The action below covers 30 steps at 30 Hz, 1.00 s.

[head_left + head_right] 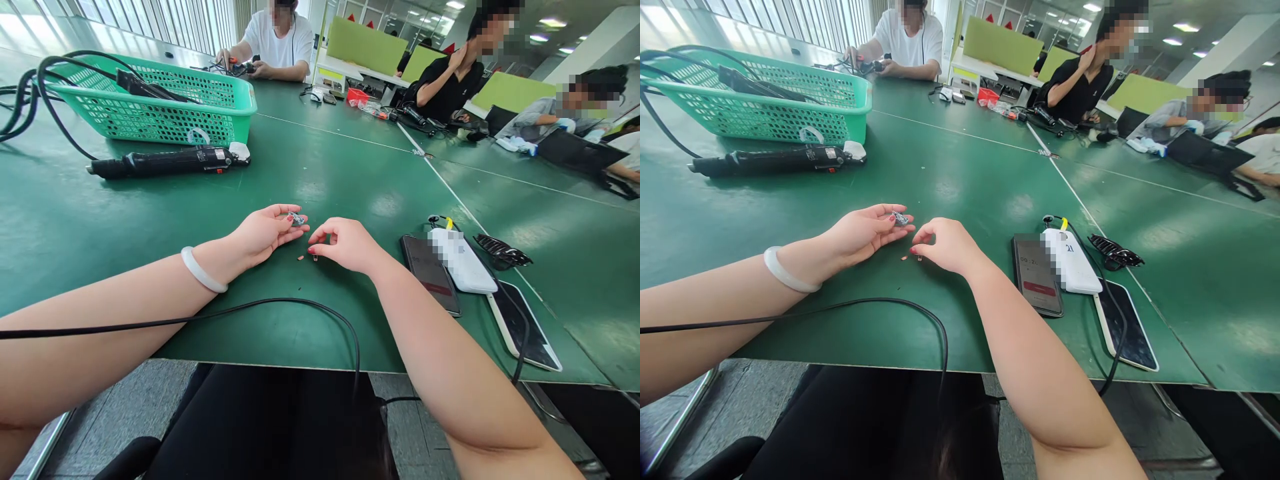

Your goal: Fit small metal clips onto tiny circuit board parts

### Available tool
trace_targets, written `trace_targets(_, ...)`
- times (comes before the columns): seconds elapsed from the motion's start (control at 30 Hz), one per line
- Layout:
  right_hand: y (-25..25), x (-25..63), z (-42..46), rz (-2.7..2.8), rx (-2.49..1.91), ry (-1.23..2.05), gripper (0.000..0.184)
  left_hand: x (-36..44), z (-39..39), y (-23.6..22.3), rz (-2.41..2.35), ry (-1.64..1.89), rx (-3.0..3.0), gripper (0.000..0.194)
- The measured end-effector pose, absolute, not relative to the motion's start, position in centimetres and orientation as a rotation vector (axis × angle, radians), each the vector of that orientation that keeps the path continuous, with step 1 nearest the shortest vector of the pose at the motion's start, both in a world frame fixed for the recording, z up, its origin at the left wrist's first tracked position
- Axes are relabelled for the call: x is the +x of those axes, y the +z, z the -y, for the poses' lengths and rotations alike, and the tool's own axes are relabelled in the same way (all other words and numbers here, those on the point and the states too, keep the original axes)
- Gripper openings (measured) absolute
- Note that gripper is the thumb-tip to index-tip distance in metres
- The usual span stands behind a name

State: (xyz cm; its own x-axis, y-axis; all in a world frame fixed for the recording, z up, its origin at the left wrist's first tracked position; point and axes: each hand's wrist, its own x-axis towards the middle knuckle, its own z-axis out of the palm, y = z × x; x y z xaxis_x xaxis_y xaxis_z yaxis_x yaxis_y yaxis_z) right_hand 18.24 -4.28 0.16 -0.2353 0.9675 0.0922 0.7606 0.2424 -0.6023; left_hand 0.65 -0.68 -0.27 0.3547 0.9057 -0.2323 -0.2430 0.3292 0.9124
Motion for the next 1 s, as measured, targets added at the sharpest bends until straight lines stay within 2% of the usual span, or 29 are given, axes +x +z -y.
trace_targets(0.1,-0.16,17.61,4.33,2.140,-1.602,0.580,0.008,0.65,0.70,-0.26,-0.890,0.899,0.931,0.020)
trace_targets(0.33,-0.37,17.41,4.13,2.164,-1.617,0.533,0.017,0.77,0.67,-0.35,-0.893,0.888,0.944,0.018)
trace_targets(0.5,-0.44,17.78,4.05,2.148,-1.657,0.515,0.005,0.85,0.79,-0.09,-0.903,0.887,0.938,0.017)
trace_targets(0.63,-0.55,17.64,4.03,2.236,-1.653,0.490,0.016,0.83,0.82,-0.12,-0.900,0.886,0.930,0.016)
trace_targets(1.0,-0.06,17.34,4.17,1.954,-1.528,0.094,0.015,0.71,1.04,-0.32,-0.854,0.821,1.008,0.011)
